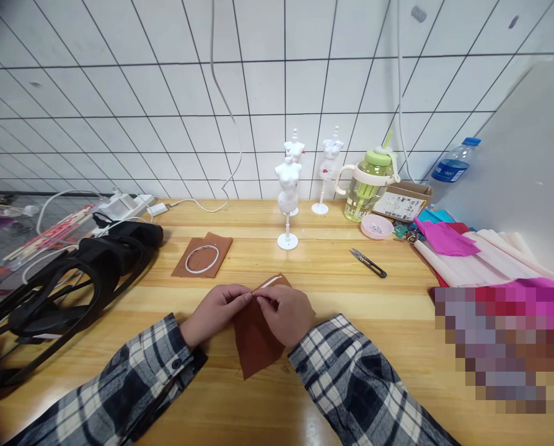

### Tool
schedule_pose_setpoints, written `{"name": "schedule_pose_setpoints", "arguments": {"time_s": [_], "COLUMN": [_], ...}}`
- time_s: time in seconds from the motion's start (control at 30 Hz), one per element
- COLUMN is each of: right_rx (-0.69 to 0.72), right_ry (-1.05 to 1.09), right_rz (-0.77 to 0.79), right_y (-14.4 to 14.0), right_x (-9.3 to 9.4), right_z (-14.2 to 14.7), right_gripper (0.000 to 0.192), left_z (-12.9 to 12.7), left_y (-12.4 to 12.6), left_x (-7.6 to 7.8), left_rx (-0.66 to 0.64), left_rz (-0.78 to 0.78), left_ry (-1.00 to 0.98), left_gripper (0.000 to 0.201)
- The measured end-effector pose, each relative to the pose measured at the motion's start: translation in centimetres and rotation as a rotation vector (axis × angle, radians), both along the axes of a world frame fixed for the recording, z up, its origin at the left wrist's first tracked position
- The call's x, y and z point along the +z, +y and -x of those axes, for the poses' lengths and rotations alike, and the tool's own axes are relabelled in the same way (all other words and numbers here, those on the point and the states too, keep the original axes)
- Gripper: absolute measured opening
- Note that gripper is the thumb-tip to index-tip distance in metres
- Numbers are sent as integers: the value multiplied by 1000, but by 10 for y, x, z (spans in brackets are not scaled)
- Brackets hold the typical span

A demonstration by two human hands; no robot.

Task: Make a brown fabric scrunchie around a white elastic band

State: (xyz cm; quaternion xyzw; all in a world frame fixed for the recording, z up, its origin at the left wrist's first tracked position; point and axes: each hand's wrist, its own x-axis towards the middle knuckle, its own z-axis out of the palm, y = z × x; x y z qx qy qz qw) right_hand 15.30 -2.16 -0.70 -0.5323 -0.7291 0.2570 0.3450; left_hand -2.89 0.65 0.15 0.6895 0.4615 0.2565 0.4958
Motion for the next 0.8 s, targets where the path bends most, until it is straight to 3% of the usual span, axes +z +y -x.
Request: {"name": "schedule_pose_setpoints", "arguments": {"time_s": [0.47, 0.8], "right_rx": [55, 14], "right_ry": [-101, -209], "right_rz": [-70, -74], "right_y": [-5, -6], "right_x": [0, 3], "right_z": [2, 3], "right_gripper": [25, 24], "left_z": [1, 2], "left_y": [3, 3], "left_x": [-2, -1], "left_rx": [57, -7], "left_rz": [-24, -12], "left_ry": [40, 58], "left_gripper": [24, 29]}}
